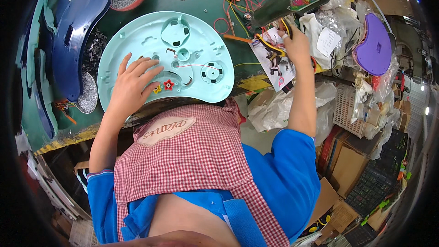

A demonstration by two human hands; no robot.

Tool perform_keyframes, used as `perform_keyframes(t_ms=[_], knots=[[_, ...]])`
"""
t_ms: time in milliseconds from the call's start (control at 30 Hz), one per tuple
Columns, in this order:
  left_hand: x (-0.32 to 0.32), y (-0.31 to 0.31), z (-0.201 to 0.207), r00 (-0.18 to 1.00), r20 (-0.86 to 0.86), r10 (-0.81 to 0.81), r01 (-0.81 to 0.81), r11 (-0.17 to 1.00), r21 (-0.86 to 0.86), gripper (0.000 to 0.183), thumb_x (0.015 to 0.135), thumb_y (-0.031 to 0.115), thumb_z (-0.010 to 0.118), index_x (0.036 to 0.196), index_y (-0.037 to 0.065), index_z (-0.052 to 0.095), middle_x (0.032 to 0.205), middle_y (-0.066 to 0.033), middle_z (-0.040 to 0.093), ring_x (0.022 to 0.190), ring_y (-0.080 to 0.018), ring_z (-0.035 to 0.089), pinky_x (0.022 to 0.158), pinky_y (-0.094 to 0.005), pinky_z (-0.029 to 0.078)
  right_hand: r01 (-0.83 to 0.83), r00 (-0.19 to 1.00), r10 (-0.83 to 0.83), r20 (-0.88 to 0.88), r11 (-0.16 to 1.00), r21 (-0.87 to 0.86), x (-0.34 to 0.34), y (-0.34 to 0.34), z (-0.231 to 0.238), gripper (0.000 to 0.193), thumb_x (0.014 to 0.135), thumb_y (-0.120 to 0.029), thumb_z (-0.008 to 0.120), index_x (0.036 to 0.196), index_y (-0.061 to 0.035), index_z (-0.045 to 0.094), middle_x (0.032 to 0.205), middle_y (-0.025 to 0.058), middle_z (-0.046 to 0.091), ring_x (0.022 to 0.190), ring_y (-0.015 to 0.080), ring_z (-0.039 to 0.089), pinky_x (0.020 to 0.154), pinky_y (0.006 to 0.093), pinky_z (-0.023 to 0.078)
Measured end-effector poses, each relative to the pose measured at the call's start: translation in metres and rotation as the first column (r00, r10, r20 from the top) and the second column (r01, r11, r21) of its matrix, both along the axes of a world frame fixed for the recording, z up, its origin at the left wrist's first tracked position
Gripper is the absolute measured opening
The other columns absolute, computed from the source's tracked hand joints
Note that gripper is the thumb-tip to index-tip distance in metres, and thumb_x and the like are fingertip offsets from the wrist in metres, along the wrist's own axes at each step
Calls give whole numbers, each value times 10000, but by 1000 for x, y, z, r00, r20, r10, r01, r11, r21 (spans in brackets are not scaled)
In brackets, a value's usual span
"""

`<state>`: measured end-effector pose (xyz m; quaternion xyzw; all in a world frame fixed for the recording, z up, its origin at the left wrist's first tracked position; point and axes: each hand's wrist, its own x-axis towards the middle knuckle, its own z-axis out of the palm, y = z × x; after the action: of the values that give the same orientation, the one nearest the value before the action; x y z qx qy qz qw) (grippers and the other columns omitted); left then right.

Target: The person assembles a small electronic device by connecting wires to a circuit board inside a light blue plastic housing. They use a soldering iron to secure connections, cut wires with pliers, and attach a dark blue cover. The person tests the device by inserting batteries and checking for a light indicator.

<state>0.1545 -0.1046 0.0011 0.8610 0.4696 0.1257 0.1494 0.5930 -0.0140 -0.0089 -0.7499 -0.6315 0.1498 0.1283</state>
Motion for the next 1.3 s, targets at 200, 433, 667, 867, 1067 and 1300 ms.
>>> perform_keyframes(t_ms=[200,433,667,867,1067,1300], knots=[[14,5,10,996,57,-63,60,997,39,312,789,194,702,1094,148,652,1140,-14,619,1138,-198,548,1111,-504,277,-75,965,39,258,989,131,10,-18,50,301,886,-274,603,1094,-62,655,913,223,664,869,394,632,777,438,485],[33,2,21,931,340,-130,142,990,-11,308,783,152,697,1087,133,653,1112,-18,633,1093,-202,570,1047,-484,358,360,501,456,-736,664,656,-35,-71,64,155,947,-156,549,880,-19,573,727,106,612,628,199,585,601,338,496],[83,-22,22,708,702,77,193,935,-297,507,782,316,707,1150,6,548,973,-152,621,974,-341,582,854,-445,454,206,-49,265,-963,946,250,-217,-96,66,165,909,-119,574,993,24,573,836,159,649,781,258,650,742,372,541],[44,-34,20,279,862,423,787,414,-458,368,973,360,521,944,6,615,831,-73,622,778,-181,607,737,-333,482,-520,-2,34,-999,854,30,-243,-73,85,1268,632,-653,757,1506,-9,100,1321,337,455,1175,353,538,987,419,426],[26,-43,9,495,800,340,281,808,-517,438,900,371,614,1130,-2,609,991,-131,629,956,-256,610,864,-367,478,-678,-446,-73,-892,678,284,-245,-48,57,1161,670,-671,694,1486,-10,197,1255,191,479,1031,293,589,892,403,487],[-31,-62,-13,869,191,456,-466,885,5,587,712,367,764,1199,84,598,1350,-114,499,1242,-313,484,1027,-447,399,-420,-109,361,-926,828,372,-301,-34,59,871,826,-508,633,1473,-92,225,1268,176,470,1122,311,513,1070,587,307]])
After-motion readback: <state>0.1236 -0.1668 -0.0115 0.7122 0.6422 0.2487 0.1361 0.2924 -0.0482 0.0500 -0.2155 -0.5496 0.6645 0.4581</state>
